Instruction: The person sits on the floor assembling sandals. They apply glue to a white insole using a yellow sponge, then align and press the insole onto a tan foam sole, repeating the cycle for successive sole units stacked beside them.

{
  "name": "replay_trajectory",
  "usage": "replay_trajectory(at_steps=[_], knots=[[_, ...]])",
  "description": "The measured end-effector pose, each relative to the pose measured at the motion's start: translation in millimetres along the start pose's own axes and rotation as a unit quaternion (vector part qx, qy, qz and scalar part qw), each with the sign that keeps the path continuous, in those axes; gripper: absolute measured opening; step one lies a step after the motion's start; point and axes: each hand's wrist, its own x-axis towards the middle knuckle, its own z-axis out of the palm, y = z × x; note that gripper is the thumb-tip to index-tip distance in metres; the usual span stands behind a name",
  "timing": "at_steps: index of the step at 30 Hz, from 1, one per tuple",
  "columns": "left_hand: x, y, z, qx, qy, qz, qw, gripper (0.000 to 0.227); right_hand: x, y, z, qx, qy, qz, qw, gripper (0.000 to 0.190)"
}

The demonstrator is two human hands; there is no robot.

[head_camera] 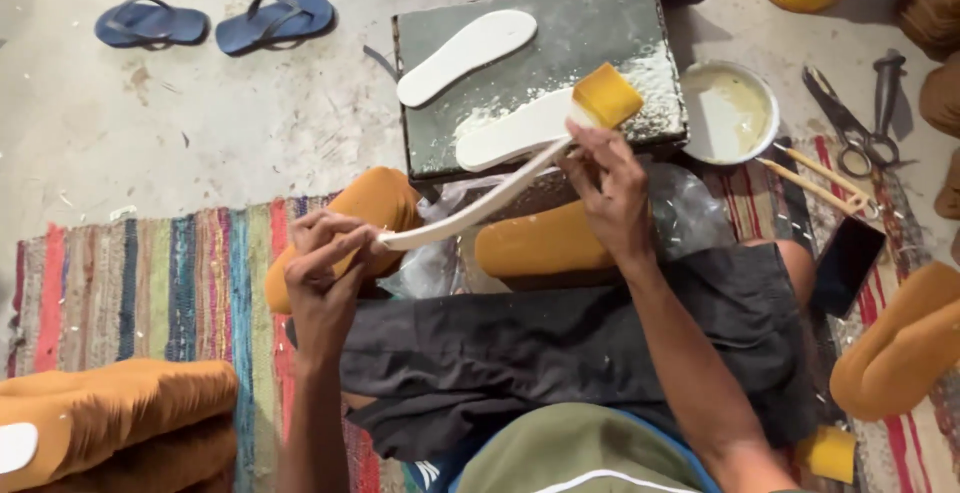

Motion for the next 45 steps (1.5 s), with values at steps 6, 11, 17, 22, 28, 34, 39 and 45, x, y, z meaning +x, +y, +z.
replay_trajectory(at_steps=[6, 11, 17, 22, 28, 34, 39, 45], knots=[[-67, -37, 50, -0.148, 0.023, -0.18, 0.972, 0.016, -99, 61, -17, 0.084, 0.022, 0.05, 0.995, 0.03], [-84, -56, 129, -0.267, -0.035, -0.292, 0.918, 0.033, -110, 93, -62, 0.041, 0.113, 0.139, 0.983, 0.026], [-60, -55, 152, -0.286, -0.045, -0.233, 0.929, 0.055, -60, 106, -95, 0.013, 0.076, 0.178, 0.981, 0.032], [-71, -86, 161, -0.263, -0.056, -0.282, 0.921, 0.058, -58, 132, -90, 0.036, 0.005, 0.2, 0.979, 0.042], [-81, -117, 187, -0.205, -0.081, -0.293, 0.93, 0.05, -61, 158, -83, -0.124, -0.004, 0.158, 0.98, 0.037], [-73, -117, 184, -0.218, -0.08, -0.283, 0.931, 0.053, -72, 122, -66, -0.36, -0.025, -0.084, 0.929, 0.014], [-80, -122, 186, -0.201, -0.074, -0.296, 0.931, 0.054, -83, 81, -66, -0.44, -0.211, -0.08, 0.869, 0.061], [-72, -102, 179, -0.156, -0.074, -0.302, 0.938, 0.058, -99, 78, -58, -0.492, -0.326, -0.027, 0.807, 0.095]])
